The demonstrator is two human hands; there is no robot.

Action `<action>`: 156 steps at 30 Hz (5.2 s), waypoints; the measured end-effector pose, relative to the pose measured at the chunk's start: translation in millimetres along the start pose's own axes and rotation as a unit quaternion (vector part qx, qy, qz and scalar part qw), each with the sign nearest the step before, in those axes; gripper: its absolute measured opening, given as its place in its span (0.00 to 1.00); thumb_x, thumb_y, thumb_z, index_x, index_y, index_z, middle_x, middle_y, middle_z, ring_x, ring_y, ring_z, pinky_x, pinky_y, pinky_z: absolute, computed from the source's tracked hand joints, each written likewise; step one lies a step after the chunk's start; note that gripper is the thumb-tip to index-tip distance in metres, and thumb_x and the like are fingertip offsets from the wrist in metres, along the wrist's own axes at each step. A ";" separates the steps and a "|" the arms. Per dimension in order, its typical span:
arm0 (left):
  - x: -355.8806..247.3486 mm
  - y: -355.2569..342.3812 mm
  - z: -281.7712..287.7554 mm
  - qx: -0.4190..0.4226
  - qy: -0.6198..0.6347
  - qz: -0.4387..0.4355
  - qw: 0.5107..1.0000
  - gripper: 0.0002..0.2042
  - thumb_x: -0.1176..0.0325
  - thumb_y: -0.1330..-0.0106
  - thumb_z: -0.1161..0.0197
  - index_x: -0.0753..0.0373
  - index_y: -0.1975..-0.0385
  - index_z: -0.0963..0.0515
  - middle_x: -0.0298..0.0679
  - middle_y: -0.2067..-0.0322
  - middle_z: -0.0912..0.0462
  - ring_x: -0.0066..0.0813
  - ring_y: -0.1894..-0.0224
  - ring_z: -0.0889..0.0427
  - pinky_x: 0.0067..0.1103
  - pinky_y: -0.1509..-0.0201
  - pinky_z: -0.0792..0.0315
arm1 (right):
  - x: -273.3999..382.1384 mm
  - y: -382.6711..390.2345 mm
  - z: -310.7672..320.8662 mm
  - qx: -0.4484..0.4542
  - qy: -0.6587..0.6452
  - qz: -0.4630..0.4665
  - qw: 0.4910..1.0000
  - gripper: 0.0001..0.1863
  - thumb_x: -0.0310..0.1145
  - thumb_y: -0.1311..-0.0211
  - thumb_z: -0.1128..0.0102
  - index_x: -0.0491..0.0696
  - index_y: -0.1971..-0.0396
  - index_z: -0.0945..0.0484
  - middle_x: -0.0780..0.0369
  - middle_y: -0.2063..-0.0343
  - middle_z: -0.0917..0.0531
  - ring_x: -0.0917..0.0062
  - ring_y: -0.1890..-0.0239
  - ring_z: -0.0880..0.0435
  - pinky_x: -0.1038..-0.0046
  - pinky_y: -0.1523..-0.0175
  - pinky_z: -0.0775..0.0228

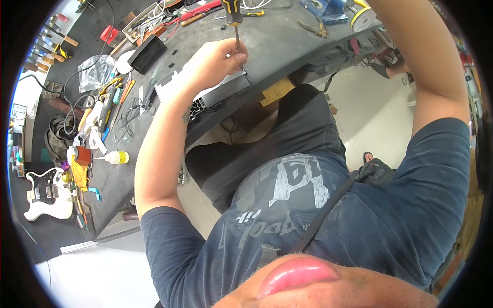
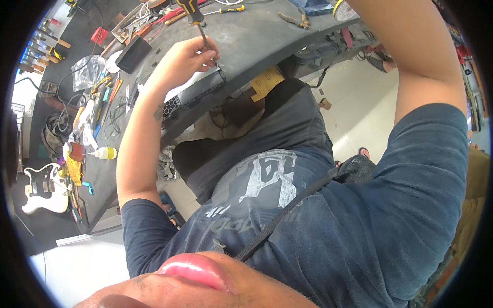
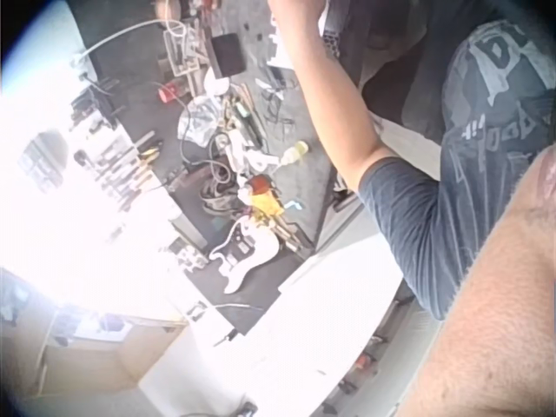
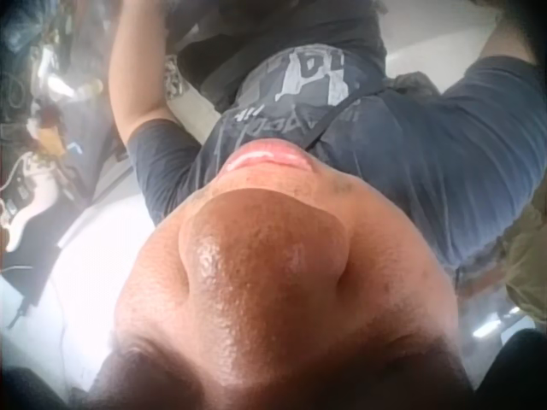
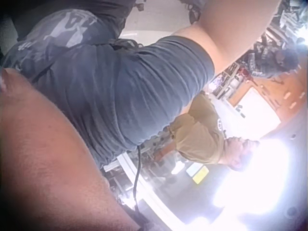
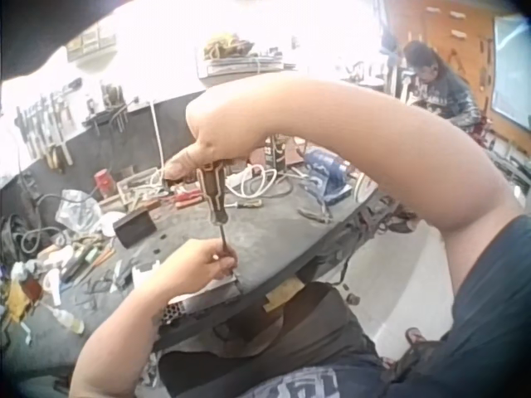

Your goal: The person unscrews a metal plate from an electronic device using a screwdriver, handles internal components and cables, and then connects various audio cables to a multi-effect pedal and a mixer at a different station.

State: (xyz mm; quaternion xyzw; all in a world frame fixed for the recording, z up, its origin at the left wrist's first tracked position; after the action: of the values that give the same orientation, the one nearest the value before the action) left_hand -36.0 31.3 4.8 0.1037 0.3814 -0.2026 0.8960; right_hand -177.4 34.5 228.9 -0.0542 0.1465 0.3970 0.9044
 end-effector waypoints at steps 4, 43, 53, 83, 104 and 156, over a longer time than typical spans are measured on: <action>4.2 -0.7 -0.5 -0.002 0.042 0.003 0.999 0.07 0.69 0.24 0.40 0.64 0.54 0.19 0.35 0.60 0.13 0.23 0.56 0.14 0.24 0.49 0.18 | 18.5 7.8 7.7 -0.051 -0.126 -0.027 0.990 0.34 0.59 0.29 0.43 0.40 0.77 0.14 0.54 0.81 0.16 0.66 0.74 0.15 0.63 0.64 0.23; 5.1 24.8 9.0 -0.086 -0.019 -0.029 0.996 0.12 0.69 0.27 0.37 0.63 0.47 0.21 0.37 0.60 0.12 0.25 0.55 0.13 0.24 0.48 0.20 | -6.4 5.9 -46.6 -0.117 -0.119 -0.001 0.986 0.28 0.55 0.37 0.36 0.39 0.63 0.15 0.48 0.68 0.13 0.55 0.65 0.13 0.61 0.53 0.22; 33.9 145.9 8.1 -0.241 -0.276 0.003 0.930 0.37 0.55 0.48 0.19 0.56 0.38 0.26 0.50 0.31 0.32 0.56 0.28 0.37 0.42 0.27 0.37 | -130.9 59.7 -195.5 -0.393 -0.514 -0.236 0.725 0.11 0.34 0.33 0.33 0.43 0.60 0.21 0.63 0.69 0.15 0.81 0.69 0.17 0.79 0.63 0.24; -33.0 52.1 72.7 -0.259 0.032 -0.151 0.953 0.73 0.59 0.69 0.13 0.48 0.21 0.61 0.47 0.33 0.35 0.51 0.30 0.33 0.49 0.29 0.34 | -61.0 20.4 -328.6 -0.423 -0.272 -0.217 0.837 0.24 0.35 0.44 0.31 0.45 0.50 0.28 0.54 0.53 0.21 0.56 0.43 0.25 0.56 0.37 0.33; 53.5 183.9 -26.8 -0.486 0.346 -0.098 0.797 0.60 0.81 0.60 0.17 0.63 0.25 0.51 0.47 0.36 0.30 0.41 0.36 0.25 0.38 0.31 0.27 | 43.7 -112.9 -296.2 -0.247 -0.342 0.118 0.899 0.13 0.31 0.36 0.34 0.49 0.52 0.19 0.57 0.59 0.17 0.60 0.52 0.17 0.61 0.46 0.25; 52.8 109.9 -50.8 -0.418 -0.291 0.206 0.836 0.46 0.45 0.46 0.22 0.68 0.31 0.32 0.49 0.34 0.26 0.49 0.31 0.28 0.43 0.26 0.39 | 0.1 -95.5 -284.8 -0.399 -0.516 -0.057 0.756 0.08 0.26 0.41 0.28 0.46 0.61 0.12 0.63 0.65 0.17 0.79 0.65 0.18 0.77 0.58 0.25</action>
State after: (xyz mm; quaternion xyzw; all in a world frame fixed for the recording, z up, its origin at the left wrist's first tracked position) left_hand 13.1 132.1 -65.0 -0.2678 0.1217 0.1448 0.9447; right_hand -170.5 -91.4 -43.8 -0.2048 -0.5176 0.3345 0.7604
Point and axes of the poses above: each hand's wrist, its own y-axis away from the middle knuckle, its own z-axis out of the back of the hand, x = y × z, the point moved 3 cm from there along -y, towards the middle knuckle
